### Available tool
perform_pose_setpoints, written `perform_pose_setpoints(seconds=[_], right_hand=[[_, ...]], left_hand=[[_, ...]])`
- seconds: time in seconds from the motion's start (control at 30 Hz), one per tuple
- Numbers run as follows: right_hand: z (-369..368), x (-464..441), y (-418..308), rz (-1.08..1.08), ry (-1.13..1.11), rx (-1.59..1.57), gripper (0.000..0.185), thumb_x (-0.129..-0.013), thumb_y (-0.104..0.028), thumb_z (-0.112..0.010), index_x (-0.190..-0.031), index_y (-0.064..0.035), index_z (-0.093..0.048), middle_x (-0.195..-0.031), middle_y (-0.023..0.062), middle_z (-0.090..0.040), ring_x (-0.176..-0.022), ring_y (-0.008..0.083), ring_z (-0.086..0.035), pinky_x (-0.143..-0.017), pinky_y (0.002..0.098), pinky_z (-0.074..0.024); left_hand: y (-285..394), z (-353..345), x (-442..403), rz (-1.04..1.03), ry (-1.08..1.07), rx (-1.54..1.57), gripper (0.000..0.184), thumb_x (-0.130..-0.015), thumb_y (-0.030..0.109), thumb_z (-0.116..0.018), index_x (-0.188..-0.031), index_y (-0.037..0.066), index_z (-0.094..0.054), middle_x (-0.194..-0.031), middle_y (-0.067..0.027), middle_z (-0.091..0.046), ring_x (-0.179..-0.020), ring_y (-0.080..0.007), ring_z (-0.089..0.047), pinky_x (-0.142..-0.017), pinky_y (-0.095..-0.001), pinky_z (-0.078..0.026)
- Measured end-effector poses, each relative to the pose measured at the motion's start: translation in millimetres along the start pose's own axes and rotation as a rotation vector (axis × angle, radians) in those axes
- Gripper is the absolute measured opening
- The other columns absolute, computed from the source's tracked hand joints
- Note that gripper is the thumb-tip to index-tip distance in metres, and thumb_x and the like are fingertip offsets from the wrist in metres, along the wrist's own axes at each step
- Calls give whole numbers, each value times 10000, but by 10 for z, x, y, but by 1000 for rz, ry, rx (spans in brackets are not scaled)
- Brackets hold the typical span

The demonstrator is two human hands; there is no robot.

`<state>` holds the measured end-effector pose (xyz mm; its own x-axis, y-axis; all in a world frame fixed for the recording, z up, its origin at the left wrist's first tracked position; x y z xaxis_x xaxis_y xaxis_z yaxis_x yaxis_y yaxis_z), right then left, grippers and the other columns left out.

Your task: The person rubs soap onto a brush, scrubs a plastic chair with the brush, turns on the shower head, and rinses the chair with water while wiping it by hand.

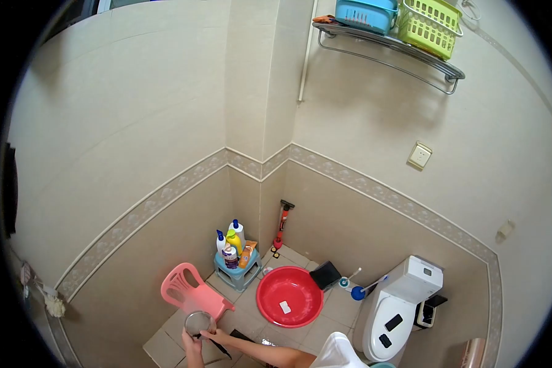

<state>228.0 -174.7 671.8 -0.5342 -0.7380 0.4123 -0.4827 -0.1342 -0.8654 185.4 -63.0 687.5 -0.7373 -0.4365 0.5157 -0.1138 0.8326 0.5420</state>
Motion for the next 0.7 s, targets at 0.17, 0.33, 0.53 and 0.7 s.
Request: perform_pose_setpoints(seconds=[0.17,0.33,0.53,0.7], right_hand=[[21,50,-115,-55,-19,-19,502,-762,-457,-631,-939,7,-557,-838,56,-542,-722,126,-516,-645,252,-411],[-1,239,-435,49,26,-14,428,-776,-475,-606,-814,-49,-591,-723,2,-528,-712,90,-489,-671,226,-380],[113,-95,200,28,32,95,391,-792,-432,-605,-807,-41,-596,-706,-10,-521,-692,88,-464,-637,239,-376],[42,-93,311,59,111,11,363,-784,-389,-629,-762,-27,-609,-690,10,-546,-669,93,-487,-593,234,-391]], left_hand=[[-64,119,-107,14,18,-31,307,-861,243,-368,-1020,52,-547,-960,-84,-599,-885,-223,-573,-744,-375,-477],[-118,215,-216,20,-81,22,312,-863,233,-363,-1047,43,-529,-1004,-89,-584,-921,-232,-561,-783,-379,-466],[-209,436,-236,-38,61,29,311,-875,219,-374,-1075,27,-514,-1059,-84,-558,-981,-222,-527,-843,-384,-436],[-206,429,-123,-1,73,7,292,-872,201,-392,-1070,27,-516,-1058,-72,-559,-986,-217,-524,-851,-368,-429]])
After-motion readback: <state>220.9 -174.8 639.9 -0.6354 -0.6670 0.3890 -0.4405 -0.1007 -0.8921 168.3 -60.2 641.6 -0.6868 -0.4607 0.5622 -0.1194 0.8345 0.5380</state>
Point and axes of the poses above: each hand's wrist, its own x-axis away from the middle knuckle, its own z-axis out of the back of the hand, y = z × x, the point moved 3 cm from there along -x, towards the middle knuckle
